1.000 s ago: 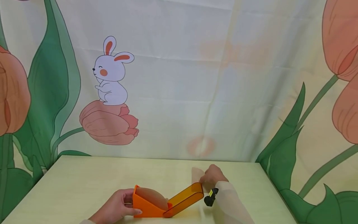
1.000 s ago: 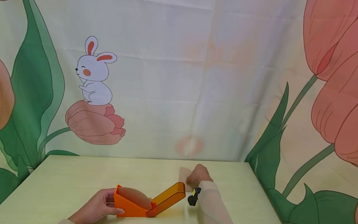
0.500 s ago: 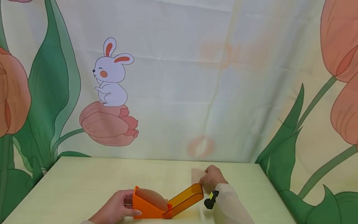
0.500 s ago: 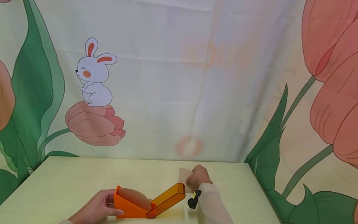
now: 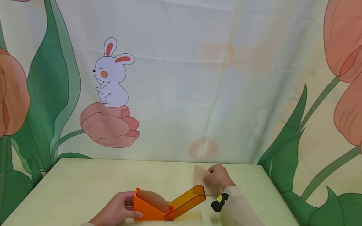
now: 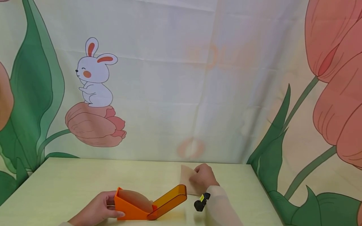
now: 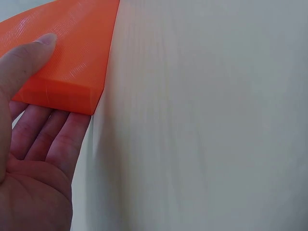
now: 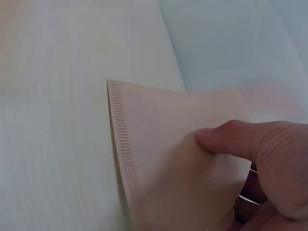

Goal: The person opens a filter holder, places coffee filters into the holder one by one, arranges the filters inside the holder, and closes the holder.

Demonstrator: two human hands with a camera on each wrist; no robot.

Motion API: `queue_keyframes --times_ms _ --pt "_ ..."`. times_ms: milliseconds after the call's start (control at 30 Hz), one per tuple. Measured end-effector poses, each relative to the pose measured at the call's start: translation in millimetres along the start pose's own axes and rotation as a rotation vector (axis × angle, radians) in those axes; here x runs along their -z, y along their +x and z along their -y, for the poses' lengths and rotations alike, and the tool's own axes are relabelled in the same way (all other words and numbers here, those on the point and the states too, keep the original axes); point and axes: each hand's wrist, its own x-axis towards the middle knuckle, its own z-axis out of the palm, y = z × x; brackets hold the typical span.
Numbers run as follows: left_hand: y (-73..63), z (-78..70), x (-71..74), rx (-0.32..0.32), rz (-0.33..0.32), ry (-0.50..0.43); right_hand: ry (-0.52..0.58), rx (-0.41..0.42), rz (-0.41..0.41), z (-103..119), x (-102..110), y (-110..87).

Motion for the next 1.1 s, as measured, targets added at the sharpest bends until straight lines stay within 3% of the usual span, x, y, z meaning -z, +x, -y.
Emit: queue_keyframes --times_ms 200,433,1100 --pt "0.2 0.1 0.3 -0.025 0.003 0.008 0.026 0.044 0.000 -4.0 13.8 5.6" --pt "-0.1 1.6 1.0 -0.017 0.005 -0.004 0.053 0.106 0.023 6.8 28.3 -8.5" --pt "-0.1 2.0 1.0 -0.016 -0.010 0.025 0.089 0.400 0.093 57.7 55.1 -50.3"
